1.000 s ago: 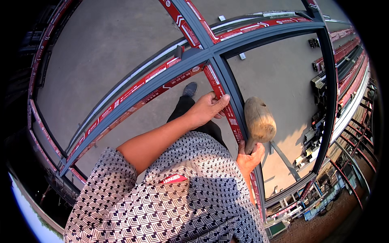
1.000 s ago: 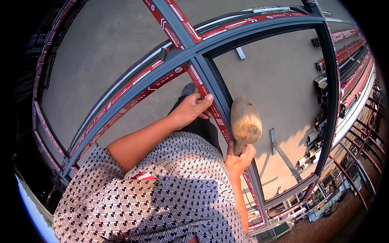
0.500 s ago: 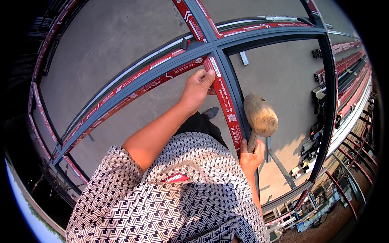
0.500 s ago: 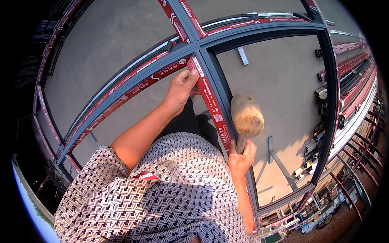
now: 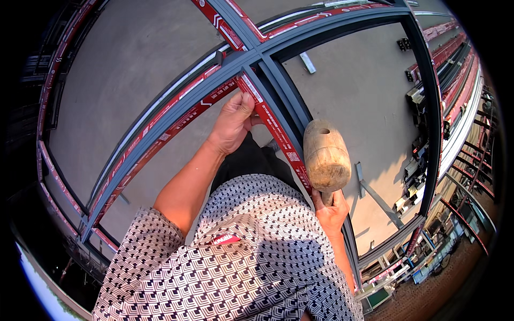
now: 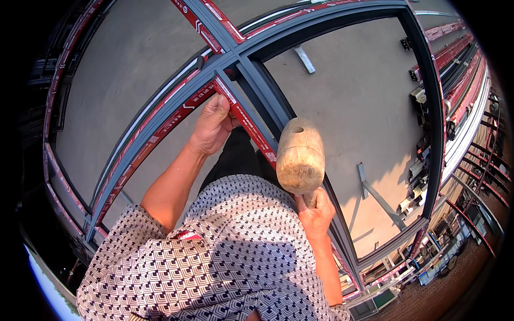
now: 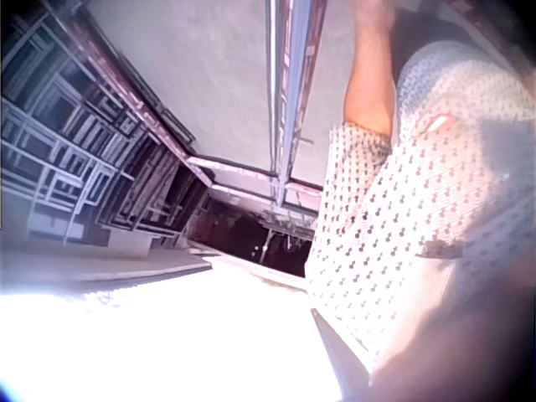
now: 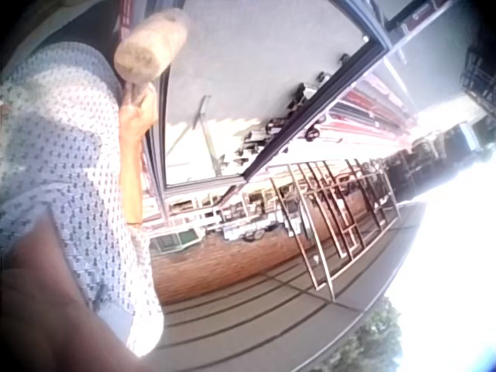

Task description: The person assembles a window frame by fitting metal profiles into a larger frame structure. They use a rubber mallet to tap the pieces into place, ensuring a snug fit. The person works methodically around the frame, adjusting and securing each section.

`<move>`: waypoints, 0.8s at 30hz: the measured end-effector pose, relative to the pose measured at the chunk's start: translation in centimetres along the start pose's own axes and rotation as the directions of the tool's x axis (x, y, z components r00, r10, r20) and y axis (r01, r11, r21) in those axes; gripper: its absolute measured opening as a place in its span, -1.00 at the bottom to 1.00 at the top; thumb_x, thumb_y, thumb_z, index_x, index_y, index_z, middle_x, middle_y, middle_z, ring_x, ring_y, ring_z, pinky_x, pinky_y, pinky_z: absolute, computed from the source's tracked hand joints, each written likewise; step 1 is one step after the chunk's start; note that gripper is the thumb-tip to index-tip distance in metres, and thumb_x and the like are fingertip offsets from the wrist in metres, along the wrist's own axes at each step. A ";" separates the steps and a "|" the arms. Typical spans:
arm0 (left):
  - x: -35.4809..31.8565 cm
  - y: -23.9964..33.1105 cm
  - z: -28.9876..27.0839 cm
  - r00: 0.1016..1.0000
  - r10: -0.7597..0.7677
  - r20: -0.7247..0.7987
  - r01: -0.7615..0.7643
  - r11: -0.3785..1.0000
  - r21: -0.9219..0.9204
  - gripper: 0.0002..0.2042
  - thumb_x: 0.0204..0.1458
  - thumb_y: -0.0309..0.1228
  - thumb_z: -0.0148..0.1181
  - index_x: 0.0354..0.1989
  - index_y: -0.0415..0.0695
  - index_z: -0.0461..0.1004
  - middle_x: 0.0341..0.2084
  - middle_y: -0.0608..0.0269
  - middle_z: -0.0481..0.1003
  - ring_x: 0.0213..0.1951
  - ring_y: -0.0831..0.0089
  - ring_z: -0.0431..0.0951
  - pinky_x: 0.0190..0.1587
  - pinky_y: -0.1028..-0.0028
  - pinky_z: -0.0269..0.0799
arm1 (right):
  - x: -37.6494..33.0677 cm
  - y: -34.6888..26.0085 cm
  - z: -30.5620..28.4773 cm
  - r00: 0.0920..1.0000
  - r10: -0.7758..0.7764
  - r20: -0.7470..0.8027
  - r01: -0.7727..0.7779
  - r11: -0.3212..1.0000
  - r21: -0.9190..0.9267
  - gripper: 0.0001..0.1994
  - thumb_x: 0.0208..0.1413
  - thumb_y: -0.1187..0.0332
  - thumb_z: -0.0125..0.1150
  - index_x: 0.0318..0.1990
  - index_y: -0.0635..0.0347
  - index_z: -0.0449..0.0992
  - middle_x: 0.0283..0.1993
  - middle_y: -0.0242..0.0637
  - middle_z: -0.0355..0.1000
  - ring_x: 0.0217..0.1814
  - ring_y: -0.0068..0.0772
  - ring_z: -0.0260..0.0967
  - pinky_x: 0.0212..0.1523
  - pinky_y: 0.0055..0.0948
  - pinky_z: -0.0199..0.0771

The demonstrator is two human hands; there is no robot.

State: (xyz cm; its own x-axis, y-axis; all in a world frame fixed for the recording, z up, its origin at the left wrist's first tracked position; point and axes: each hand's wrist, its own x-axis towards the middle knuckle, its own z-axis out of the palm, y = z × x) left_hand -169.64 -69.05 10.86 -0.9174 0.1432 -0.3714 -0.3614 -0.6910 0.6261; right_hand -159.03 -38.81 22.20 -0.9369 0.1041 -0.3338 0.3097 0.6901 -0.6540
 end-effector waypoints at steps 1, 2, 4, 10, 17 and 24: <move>0.0 0.1 0.0 1.000 -0.004 0.009 0.004 1.000 -0.006 -0.63 0.45 -0.02 0.11 0.11 -0.05 0.56 -0.03 0.31 0.69 -0.03 0.47 0.71 0.12 0.28 0.67 | 0.2 -0.2 0.3 0.995 -0.090 -0.042 0.090 0.996 -0.006 -0.72 0.07 0.43 0.62 -0.15 0.30 0.62 -0.28 -0.13 0.64 -0.34 -0.22 0.61 -0.24 -0.33 0.58; 0.0 0.1 0.0 1.000 -0.007 0.017 0.008 1.000 -0.012 -0.63 0.45 -0.01 0.11 0.11 -0.05 0.56 -0.03 0.31 0.69 -0.03 0.46 0.71 0.13 0.27 0.67 | 0.1 -0.1 0.2 0.998 -0.061 -0.033 0.060 0.998 -0.026 -0.73 0.08 0.42 0.62 -0.15 0.29 0.62 -0.28 -0.13 0.64 -0.32 -0.22 0.61 -0.22 -0.32 0.59; 0.1 0.3 0.1 0.999 -0.015 0.034 0.015 1.000 -0.006 -0.63 0.45 -0.01 0.10 0.11 -0.04 0.56 -0.03 0.30 0.69 -0.02 0.46 0.71 0.14 0.26 0.66 | 0.1 -0.1 0.1 1.000 -0.003 -0.011 0.003 0.998 -0.065 -0.73 0.09 0.42 0.62 -0.15 0.29 0.63 -0.27 -0.12 0.64 -0.30 -0.22 0.61 -0.20 -0.31 0.59; 1.0 0.7 0.6 0.998 -0.038 0.047 0.035 0.998 0.060 -0.60 0.46 0.01 0.07 0.15 -0.05 0.53 0.00 0.29 0.68 0.02 0.41 0.70 0.15 0.20 0.63 | 0.3 -0.1 -0.1 0.993 -0.062 -0.099 0.051 0.993 -0.110 -0.74 0.14 0.33 0.58 -0.22 0.24 0.58 -0.38 -0.15 0.56 -0.36 -0.27 0.48 -0.23 -0.28 0.51; 1.8 0.5 2.0 0.978 -0.115 -0.173 0.086 0.982 -0.167 -0.49 0.41 0.17 0.09 -0.05 -0.10 0.59 -0.20 0.25 0.69 -0.20 0.46 0.68 -0.03 0.37 0.63 | 1.0 0.5 -1.1 0.993 -0.061 -0.102 0.042 0.983 -0.180 -0.73 0.19 0.30 0.56 -0.18 0.25 0.56 -0.25 -0.04 0.59 -0.25 0.08 0.56 -0.19 -0.14 0.54; 4.4 1.3 2.3 0.956 -0.204 -0.209 0.045 0.810 -0.585 -0.73 0.41 -0.11 0.21 -0.14 -0.07 0.58 -0.34 0.37 0.64 -0.30 0.54 0.63 -0.23 0.50 0.64 | 1.3 0.8 -0.9 0.981 -0.129 -0.145 0.100 0.976 -0.196 -0.79 0.25 0.31 0.48 -0.19 0.23 0.58 -0.39 -0.22 0.51 -0.38 -0.32 0.41 -0.26 -0.30 0.47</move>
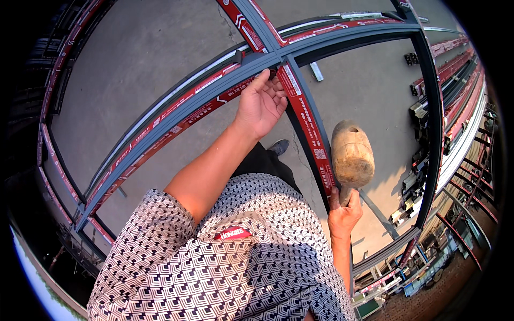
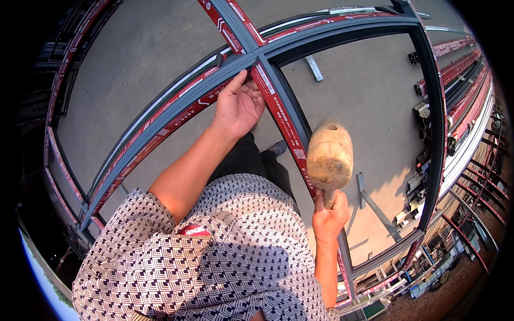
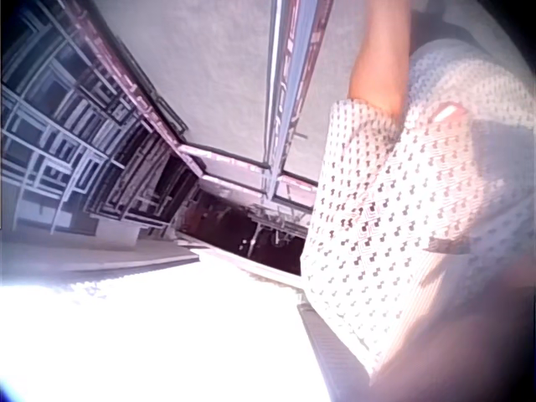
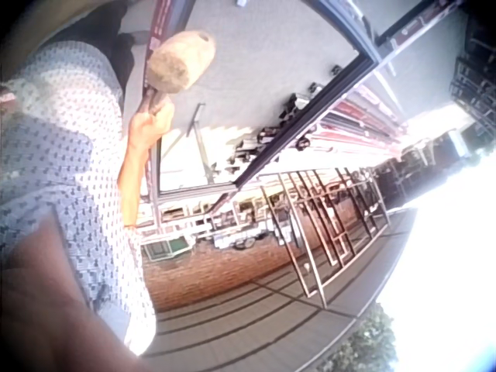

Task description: The person assembles a window frame by fitting metal profiles into a larger frame structure. They use a rubber mallet to tap the pieces into place, ensuring a snug fit. The person works methodically around the frame, adjusting and securing each section.

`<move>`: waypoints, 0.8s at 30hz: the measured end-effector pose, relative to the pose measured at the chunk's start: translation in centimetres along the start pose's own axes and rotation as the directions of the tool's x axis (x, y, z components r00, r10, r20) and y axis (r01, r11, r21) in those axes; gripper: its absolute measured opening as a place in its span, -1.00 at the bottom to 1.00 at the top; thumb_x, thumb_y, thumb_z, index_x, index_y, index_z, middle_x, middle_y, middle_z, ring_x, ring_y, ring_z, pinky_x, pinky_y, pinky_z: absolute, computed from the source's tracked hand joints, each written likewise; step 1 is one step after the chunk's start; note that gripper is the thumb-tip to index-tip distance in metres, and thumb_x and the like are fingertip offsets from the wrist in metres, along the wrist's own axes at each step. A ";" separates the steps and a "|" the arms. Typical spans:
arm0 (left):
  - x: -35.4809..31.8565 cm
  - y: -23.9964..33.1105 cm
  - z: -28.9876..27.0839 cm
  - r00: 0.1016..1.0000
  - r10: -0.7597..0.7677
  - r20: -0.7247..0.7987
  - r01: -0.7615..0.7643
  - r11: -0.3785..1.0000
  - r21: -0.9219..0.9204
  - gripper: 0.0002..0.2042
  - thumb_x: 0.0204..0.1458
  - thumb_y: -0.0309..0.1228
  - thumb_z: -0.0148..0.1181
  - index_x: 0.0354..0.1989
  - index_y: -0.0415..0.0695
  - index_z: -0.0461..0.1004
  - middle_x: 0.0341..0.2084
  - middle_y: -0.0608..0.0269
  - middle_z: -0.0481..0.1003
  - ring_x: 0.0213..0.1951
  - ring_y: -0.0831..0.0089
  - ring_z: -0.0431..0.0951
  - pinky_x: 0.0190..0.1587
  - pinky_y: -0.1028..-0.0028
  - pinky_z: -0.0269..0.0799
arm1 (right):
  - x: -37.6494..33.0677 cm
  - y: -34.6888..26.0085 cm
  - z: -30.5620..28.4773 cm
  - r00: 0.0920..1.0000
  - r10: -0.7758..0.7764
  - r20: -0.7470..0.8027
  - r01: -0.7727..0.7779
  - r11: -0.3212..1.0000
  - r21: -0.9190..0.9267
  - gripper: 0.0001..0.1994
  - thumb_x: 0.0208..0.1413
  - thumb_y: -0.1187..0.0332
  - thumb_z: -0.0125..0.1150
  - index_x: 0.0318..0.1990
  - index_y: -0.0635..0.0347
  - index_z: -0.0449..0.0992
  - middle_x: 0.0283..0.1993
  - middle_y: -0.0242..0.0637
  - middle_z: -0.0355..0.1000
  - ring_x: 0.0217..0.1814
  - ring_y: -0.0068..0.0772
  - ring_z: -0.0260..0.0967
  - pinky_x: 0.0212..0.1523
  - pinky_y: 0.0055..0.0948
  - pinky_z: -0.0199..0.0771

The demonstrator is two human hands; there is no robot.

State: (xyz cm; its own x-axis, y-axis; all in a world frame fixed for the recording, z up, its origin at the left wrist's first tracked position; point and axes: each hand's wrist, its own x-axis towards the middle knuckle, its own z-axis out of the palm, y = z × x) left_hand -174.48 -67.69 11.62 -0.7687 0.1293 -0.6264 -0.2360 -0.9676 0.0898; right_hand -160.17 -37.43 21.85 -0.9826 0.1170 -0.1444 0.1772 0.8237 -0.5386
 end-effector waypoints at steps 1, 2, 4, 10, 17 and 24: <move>0.2 -0.1 -0.1 1.000 -0.001 0.023 0.002 0.999 -0.040 -0.75 0.41 -0.15 0.20 -0.14 -0.09 0.57 -0.34 0.37 0.63 -0.30 0.54 0.63 -0.23 0.52 0.64 | -0.1 0.1 0.1 1.000 -0.001 -0.003 0.001 1.000 -0.004 -0.79 0.26 0.31 0.48 -0.19 0.23 0.59 -0.39 -0.22 0.51 -0.38 -0.32 0.41 -0.26 -0.30 0.47; 0.5 -0.2 -0.3 0.999 -0.001 0.047 0.005 0.997 -0.080 -0.76 0.42 -0.20 0.19 -0.13 -0.12 0.57 -0.34 0.37 0.62 -0.30 0.53 0.63 -0.23 0.55 0.64 | -0.2 0.2 0.1 1.000 0.018 0.016 -0.018 1.000 0.000 -0.77 0.24 0.30 0.50 -0.17 0.25 0.59 -0.34 -0.16 0.54 -0.33 -0.21 0.47 -0.23 -0.26 0.50; 0.8 -0.5 -0.9 0.998 -0.011 0.067 0.021 0.989 -0.145 -0.79 0.42 -0.26 0.17 -0.13 -0.15 0.56 -0.37 0.39 0.59 -0.32 0.54 0.61 -0.25 0.57 0.63 | -0.4 0.3 0.1 0.997 0.056 0.054 -0.057 0.998 0.009 -0.73 0.22 0.29 0.53 -0.14 0.27 0.58 -0.23 -0.04 0.61 -0.24 0.01 0.58 -0.17 -0.18 0.55; -1.9 -0.2 -3.4 0.995 -0.013 0.098 0.027 0.989 -0.146 -0.83 0.45 -0.34 0.10 -0.15 -0.18 0.49 -0.49 0.47 0.41 -0.44 0.59 0.44 -0.29 0.58 0.54 | -0.1 0.2 0.3 0.997 0.056 0.055 -0.056 0.998 0.004 -0.72 0.24 0.28 0.53 -0.12 0.28 0.60 -0.22 -0.05 0.60 -0.21 0.02 0.58 -0.15 -0.17 0.55; -9.2 1.1 -4.9 0.999 0.046 -0.020 -0.046 0.999 -0.002 -0.79 0.50 -0.29 0.07 -0.01 -0.18 0.51 -0.44 0.40 0.45 -0.39 0.58 0.47 -0.21 0.55 0.57 | -0.1 0.6 0.7 0.997 0.046 0.059 -0.046 0.999 0.005 -0.73 0.23 0.28 0.52 -0.14 0.28 0.58 -0.23 -0.04 0.59 -0.22 0.05 0.56 -0.16 -0.15 0.54; -9.0 -2.2 -4.8 0.995 -0.082 -0.057 0.098 0.696 0.711 -0.57 0.45 0.00 0.16 0.15 -0.14 0.47 -0.25 0.32 0.56 -0.27 0.55 0.57 -0.12 0.47 0.63 | -0.2 0.2 2.1 0.999 0.008 0.043 -0.008 1.000 -0.009 -0.73 0.19 0.31 0.54 -0.18 0.27 0.55 -0.26 -0.02 0.56 -0.23 0.13 0.53 -0.18 -0.09 0.52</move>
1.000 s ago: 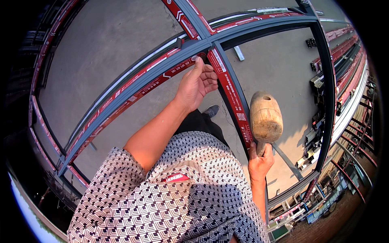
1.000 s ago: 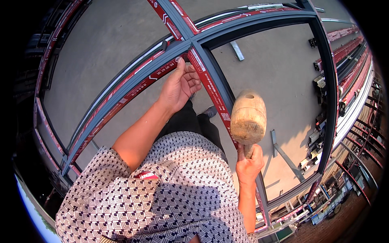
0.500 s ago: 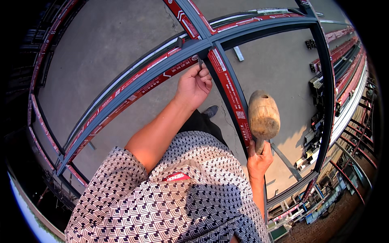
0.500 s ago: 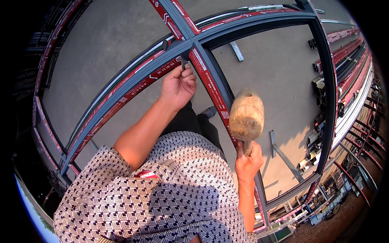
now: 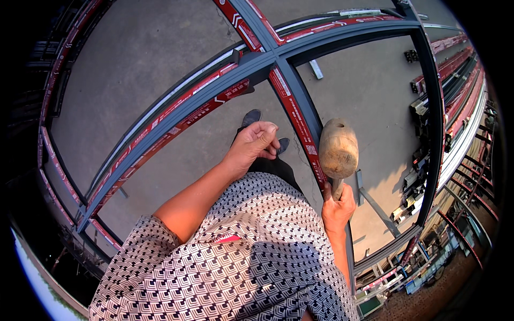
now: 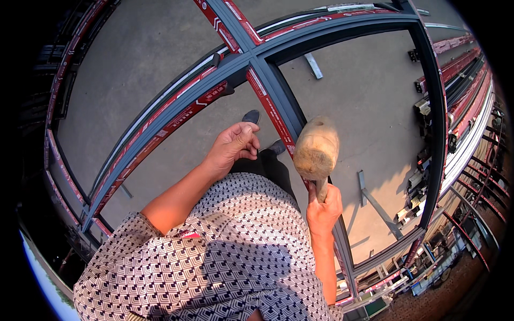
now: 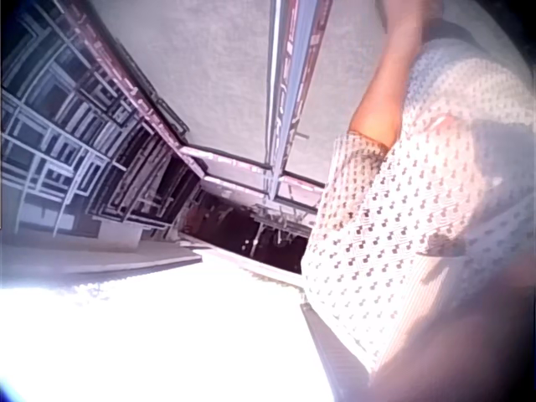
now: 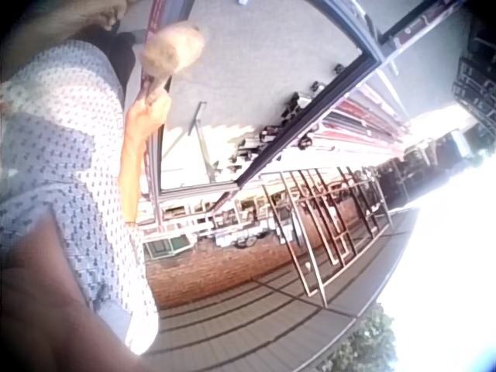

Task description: The person assembles a window frame by fitting metal profiles into a larger frame structure. They use a rubber mallet to tap the pieces into place, ensuring a snug fit. The person works methodically around the frame, adjusting and securing each section.

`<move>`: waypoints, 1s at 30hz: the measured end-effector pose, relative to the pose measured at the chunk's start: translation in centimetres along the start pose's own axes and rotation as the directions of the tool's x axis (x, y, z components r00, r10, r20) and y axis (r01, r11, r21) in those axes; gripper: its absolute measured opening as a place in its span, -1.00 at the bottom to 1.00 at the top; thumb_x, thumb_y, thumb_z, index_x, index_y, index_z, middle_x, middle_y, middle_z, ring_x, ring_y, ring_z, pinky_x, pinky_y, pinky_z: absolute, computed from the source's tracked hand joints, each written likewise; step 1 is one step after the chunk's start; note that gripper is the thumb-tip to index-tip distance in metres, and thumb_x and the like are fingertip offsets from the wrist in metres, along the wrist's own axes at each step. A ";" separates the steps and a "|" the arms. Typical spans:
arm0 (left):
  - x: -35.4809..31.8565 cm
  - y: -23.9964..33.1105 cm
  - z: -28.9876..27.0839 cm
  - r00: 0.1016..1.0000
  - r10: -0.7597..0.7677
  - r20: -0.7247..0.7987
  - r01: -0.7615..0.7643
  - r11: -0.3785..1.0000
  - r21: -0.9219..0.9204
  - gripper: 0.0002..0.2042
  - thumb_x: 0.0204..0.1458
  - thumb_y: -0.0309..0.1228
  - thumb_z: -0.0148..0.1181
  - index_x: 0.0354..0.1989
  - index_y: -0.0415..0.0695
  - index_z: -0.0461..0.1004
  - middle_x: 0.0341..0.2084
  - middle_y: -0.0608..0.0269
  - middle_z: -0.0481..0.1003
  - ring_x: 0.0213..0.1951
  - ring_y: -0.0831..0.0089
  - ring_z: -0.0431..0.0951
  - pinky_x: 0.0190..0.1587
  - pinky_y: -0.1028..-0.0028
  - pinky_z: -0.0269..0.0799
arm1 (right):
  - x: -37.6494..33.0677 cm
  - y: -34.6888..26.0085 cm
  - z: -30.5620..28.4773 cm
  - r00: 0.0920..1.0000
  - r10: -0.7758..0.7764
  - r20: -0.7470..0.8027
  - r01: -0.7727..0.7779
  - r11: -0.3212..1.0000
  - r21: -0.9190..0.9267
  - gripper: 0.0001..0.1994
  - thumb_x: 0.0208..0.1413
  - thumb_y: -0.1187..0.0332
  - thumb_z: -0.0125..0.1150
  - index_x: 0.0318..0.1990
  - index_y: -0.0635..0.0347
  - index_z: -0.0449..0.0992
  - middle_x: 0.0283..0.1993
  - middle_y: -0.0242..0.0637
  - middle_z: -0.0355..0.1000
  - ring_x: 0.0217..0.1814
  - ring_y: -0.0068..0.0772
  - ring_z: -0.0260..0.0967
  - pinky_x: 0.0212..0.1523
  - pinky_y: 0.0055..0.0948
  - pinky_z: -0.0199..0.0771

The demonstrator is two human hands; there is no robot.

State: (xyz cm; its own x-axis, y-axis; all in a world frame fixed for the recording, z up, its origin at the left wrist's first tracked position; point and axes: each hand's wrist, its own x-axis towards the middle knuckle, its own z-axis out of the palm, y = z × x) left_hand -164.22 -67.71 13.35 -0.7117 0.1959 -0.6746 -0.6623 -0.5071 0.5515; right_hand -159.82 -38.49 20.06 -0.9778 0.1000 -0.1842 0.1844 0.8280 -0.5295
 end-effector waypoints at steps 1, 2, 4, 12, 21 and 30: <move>0.8 0.5 0.9 0.999 0.042 -0.006 -0.041 0.995 0.094 -0.45 0.37 0.13 0.22 0.16 -0.16 0.45 -0.25 0.30 0.56 -0.25 0.56 0.57 -0.14 0.47 0.62 | -0.1 0.0 0.2 1.000 -0.002 -0.006 0.002 1.000 -0.001 -0.73 0.19 0.32 0.54 -0.19 0.27 0.55 -0.27 -0.02 0.55 -0.23 0.14 0.52 -0.18 -0.08 0.51; 1.8 1.1 1.7 0.998 0.062 -0.024 -0.057 0.986 0.154 -0.43 0.35 0.16 0.23 0.14 -0.16 0.46 -0.27 0.29 0.56 -0.27 0.56 0.57 -0.17 0.48 0.62 | -0.1 0.1 0.3 1.000 -0.009 -0.008 0.009 1.000 -0.013 -0.73 0.18 0.33 0.54 -0.19 0.27 0.54 -0.27 -0.02 0.55 -0.23 0.15 0.51 -0.18 -0.07 0.51; 3.5 2.1 3.0 0.992 0.109 -0.059 -0.089 0.958 0.272 -0.38 0.31 0.21 0.26 0.11 -0.18 0.46 -0.30 0.28 0.54 -0.29 0.56 0.57 -0.22 0.49 0.61 | -0.2 0.4 0.7 0.999 -0.029 -0.013 0.029 0.999 -0.036 -0.73 0.16 0.34 0.55 -0.20 0.27 0.53 -0.28 -0.03 0.54 -0.23 0.15 0.50 -0.18 -0.05 0.50; 6.1 4.2 4.0 0.989 0.140 -0.040 -0.097 0.843 0.529 -0.32 0.29 0.31 0.18 -0.06 -0.23 0.48 -0.40 0.24 0.54 -0.46 0.53 0.56 -0.40 0.46 0.58 | -0.5 -0.2 1.6 0.994 -0.082 -0.077 0.074 0.993 -0.090 -0.74 0.13 0.40 0.55 -0.19 0.27 0.53 -0.23 -0.05 0.55 -0.18 0.12 0.50 -0.15 -0.05 0.50; 7.0 5.0 3.6 0.998 0.052 0.018 -0.053 0.838 0.543 -0.30 0.31 0.31 0.16 -0.17 -0.29 0.48 -0.47 0.20 0.53 -0.48 0.48 0.61 -0.41 0.43 0.61 | -0.5 0.5 0.3 0.971 -0.192 -0.139 0.176 0.977 -0.120 -0.76 0.10 0.47 0.55 -0.19 0.29 0.56 0.04 -0.01 0.57 0.07 0.09 0.51 0.10 -0.05 0.52; 6.9 5.6 3.9 0.999 -0.026 0.036 0.000 0.808 0.589 -0.25 0.31 0.35 0.10 -0.15 -0.31 0.52 -0.42 0.15 0.57 -0.44 0.46 0.64 -0.38 0.46 0.63 | -1.7 0.4 1.7 0.985 0.093 -0.148 -0.091 0.996 0.024 -0.71 0.14 0.39 0.54 -0.09 0.34 0.59 0.19 0.04 0.56 0.18 0.15 0.50 0.22 -0.05 0.48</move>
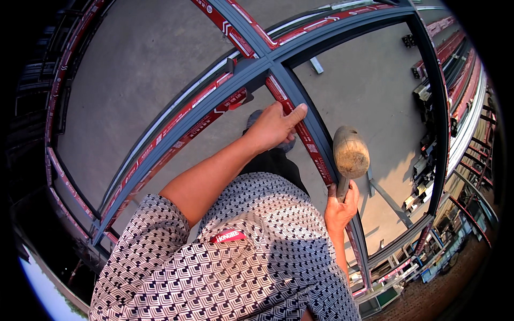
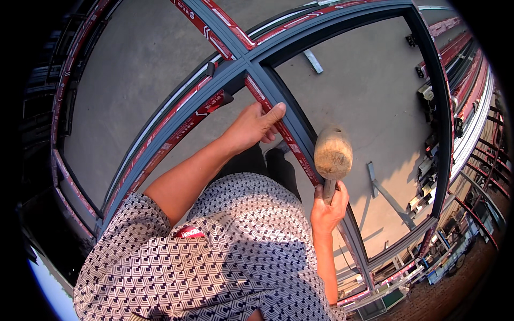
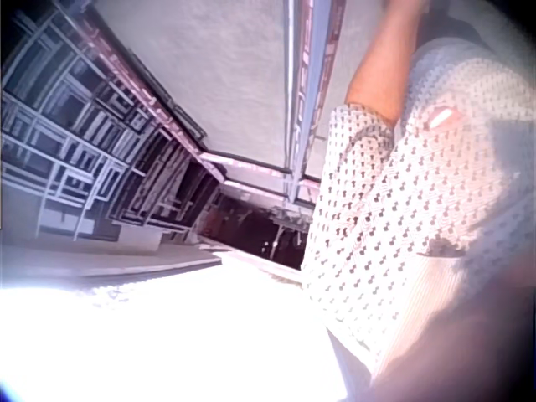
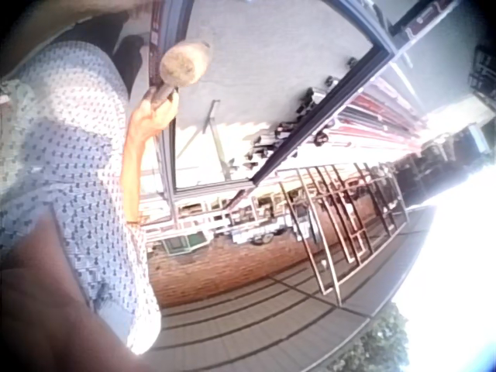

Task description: The person assembles a window frame by fitting metal profiles into a larger frame structure. They use a rubber mallet to tap the pieces into place, ensuring a snug fit. The person works methodically around the frame, adjusting and securing each section.

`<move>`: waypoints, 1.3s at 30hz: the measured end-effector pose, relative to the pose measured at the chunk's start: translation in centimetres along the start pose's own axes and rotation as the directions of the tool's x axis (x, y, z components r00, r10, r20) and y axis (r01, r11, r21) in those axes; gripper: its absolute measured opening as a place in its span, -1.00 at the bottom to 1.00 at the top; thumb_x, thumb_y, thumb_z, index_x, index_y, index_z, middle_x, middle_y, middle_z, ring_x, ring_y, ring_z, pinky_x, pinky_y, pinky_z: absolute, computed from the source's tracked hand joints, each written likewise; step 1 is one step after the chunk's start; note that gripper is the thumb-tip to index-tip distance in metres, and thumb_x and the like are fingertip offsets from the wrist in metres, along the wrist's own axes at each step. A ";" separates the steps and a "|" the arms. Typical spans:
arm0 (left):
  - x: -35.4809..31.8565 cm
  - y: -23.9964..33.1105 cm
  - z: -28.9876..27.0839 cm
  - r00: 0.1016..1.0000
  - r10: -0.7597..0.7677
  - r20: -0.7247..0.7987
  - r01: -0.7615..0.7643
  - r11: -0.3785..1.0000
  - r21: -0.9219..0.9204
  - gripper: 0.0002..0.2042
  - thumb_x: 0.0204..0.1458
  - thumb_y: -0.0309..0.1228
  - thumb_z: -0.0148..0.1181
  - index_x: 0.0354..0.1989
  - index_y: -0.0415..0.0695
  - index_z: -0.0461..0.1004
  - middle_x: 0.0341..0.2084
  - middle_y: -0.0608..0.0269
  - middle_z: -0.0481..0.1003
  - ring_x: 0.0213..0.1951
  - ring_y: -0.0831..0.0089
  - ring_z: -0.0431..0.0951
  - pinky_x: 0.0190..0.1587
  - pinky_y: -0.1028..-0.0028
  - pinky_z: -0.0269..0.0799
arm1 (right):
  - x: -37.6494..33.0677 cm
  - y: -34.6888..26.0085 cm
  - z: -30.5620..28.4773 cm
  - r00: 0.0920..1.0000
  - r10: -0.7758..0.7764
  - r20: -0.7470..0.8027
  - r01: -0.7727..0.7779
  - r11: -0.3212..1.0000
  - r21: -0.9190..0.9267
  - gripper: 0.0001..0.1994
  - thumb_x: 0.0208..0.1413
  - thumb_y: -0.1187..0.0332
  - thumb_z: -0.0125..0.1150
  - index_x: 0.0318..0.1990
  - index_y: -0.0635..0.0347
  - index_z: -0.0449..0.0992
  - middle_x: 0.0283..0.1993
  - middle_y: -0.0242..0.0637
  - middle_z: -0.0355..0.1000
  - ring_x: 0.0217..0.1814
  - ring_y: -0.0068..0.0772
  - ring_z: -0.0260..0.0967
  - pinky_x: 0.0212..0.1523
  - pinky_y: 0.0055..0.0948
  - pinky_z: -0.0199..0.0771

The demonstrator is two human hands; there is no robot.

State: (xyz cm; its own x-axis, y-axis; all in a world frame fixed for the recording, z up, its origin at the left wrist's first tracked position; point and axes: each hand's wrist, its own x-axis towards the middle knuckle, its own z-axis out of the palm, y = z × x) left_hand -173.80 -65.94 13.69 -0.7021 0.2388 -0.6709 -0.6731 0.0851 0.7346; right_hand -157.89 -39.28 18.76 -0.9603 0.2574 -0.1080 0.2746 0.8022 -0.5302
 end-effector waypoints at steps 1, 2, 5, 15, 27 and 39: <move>0.1 0.0 -0.1 1.000 -0.003 0.014 0.003 1.000 -0.003 -0.26 0.32 0.35 0.10 -0.15 -0.30 0.52 -0.41 0.14 0.58 -0.44 0.46 0.64 -0.37 0.47 0.63 | 0.1 -0.1 0.1 1.000 0.025 -0.006 -0.025 1.000 0.005 -0.71 0.15 0.38 0.53 -0.08 0.35 0.59 0.19 0.04 0.56 0.18 0.15 0.49 0.22 -0.05 0.47; 0.2 0.0 -0.1 1.000 -0.008 0.023 0.008 1.000 -0.005 -0.26 0.32 0.35 0.09 -0.15 -0.30 0.52 -0.41 0.13 0.58 -0.44 0.46 0.64 -0.37 0.47 0.63 | 0.2 0.0 0.3 0.999 0.042 -0.015 -0.042 0.999 0.018 -0.71 0.16 0.38 0.53 -0.07 0.35 0.59 0.19 0.03 0.56 0.18 0.15 0.49 0.23 -0.05 0.47; 0.4 -0.1 -0.2 0.998 -0.010 0.054 0.011 1.000 -0.012 -0.26 0.33 0.35 0.07 -0.14 -0.30 0.52 -0.39 0.12 0.59 -0.43 0.45 0.65 -0.36 0.47 0.64 | 0.2 0.6 1.0 0.995 0.085 -0.042 -0.083 0.996 0.042 -0.70 0.18 0.37 0.52 -0.05 0.35 0.60 0.17 0.02 0.56 0.17 0.14 0.50 0.20 -0.06 0.48; 0.5 0.1 -0.3 0.997 -0.018 0.080 0.016 1.000 0.023 -0.22 0.33 0.38 0.02 -0.14 -0.30 0.53 -0.37 0.11 0.60 -0.42 0.46 0.65 -0.34 0.47 0.64 | 0.4 0.5 1.5 0.974 0.222 -0.050 -0.218 0.973 0.074 -0.69 0.18 0.34 0.56 -0.06 0.31 0.59 -0.16 -0.07 0.55 -0.18 0.03 0.51 -0.10 -0.13 0.50; 0.8 -0.1 -0.2 0.991 -0.002 0.131 0.000 1.000 0.018 -0.23 0.34 0.39 -0.01 -0.11 -0.28 0.53 -0.35 0.13 0.60 -0.39 0.45 0.64 -0.32 0.45 0.64 | 0.5 1.0 1.3 0.929 0.367 -0.041 -0.361 0.926 0.107 -0.60 0.22 0.15 0.54 -0.11 0.33 0.54 -0.26 -0.10 0.45 -0.26 -0.07 0.39 -0.17 -0.12 0.42; 0.5 0.5 0.7 0.998 0.034 0.060 -0.035 0.999 0.019 -0.26 0.38 0.28 0.06 -0.39 -0.32 0.50 -0.52 0.12 0.58 -0.50 0.40 0.64 -0.35 0.37 0.61 | 1.2 0.2 0.3 0.955 0.294 -0.033 -0.291 0.953 0.084 -0.65 0.24 0.22 0.52 -0.18 0.32 0.50 -0.29 -0.15 0.38 -0.27 -0.09 0.36 -0.20 -0.15 0.39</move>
State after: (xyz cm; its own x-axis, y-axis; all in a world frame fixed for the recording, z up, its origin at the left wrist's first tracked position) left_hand -174.29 -65.12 13.78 -0.7091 0.2992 -0.6385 -0.6438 0.0946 0.7593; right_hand -158.97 -38.97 18.31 -0.8348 0.4997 -0.2312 0.5367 0.6447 -0.5444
